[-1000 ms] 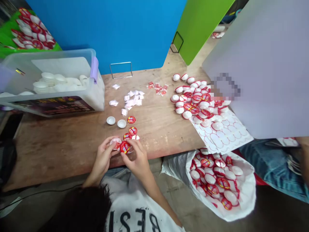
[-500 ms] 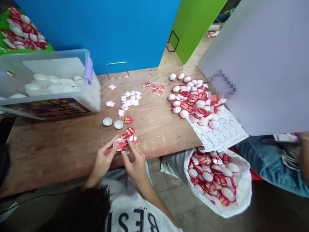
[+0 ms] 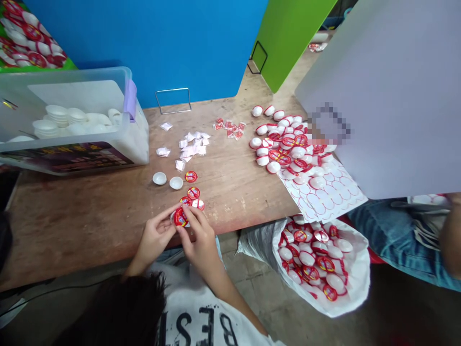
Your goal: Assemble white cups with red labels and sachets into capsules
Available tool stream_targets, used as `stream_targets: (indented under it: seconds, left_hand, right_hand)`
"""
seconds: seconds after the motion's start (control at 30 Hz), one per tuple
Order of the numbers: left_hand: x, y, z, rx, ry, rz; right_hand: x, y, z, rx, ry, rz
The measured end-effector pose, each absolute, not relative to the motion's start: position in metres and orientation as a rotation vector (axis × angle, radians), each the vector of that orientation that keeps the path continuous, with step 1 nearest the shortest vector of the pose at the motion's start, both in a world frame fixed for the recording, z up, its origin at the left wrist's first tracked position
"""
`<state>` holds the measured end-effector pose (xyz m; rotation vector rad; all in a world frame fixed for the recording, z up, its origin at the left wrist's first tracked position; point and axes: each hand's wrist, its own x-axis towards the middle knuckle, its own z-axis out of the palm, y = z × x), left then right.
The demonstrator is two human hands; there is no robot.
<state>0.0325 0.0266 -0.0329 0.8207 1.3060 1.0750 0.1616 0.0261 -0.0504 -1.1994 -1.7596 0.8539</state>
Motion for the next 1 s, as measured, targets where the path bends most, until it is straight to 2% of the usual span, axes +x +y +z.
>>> stream_targets:
  seconds: [0.2, 0.47, 0.7, 0.87, 1.0]
  left_hand:
    - [0.021, 0.025, -0.026, 0.841, 1.26, 0.975]
    - [0.027, 0.012, -0.038, 0.974, 1.534, 1.069]
    - [0.032, 0.008, -0.03, 1.304, 1.778, 1.187]
    - [0.035, 0.006, -0.028, 1.501, 1.821, 1.257]
    - [0.035, 0.005, -0.029, 1.37, 1.781, 1.261]
  right_hand:
    - [0.164, 0.025, -0.046, -1.176, -1.842, 0.84]
    - [0.157, 0.017, -0.038, -1.174, -1.86, 0.87]
    - [0.145, 0.018, -0.032, -1.213, -1.717, 0.844]
    - [0.143, 0.018, -0.027, -1.25, -1.599, 0.874]
    - [0.145, 0.017, -0.027, -1.241, -1.603, 0.898]
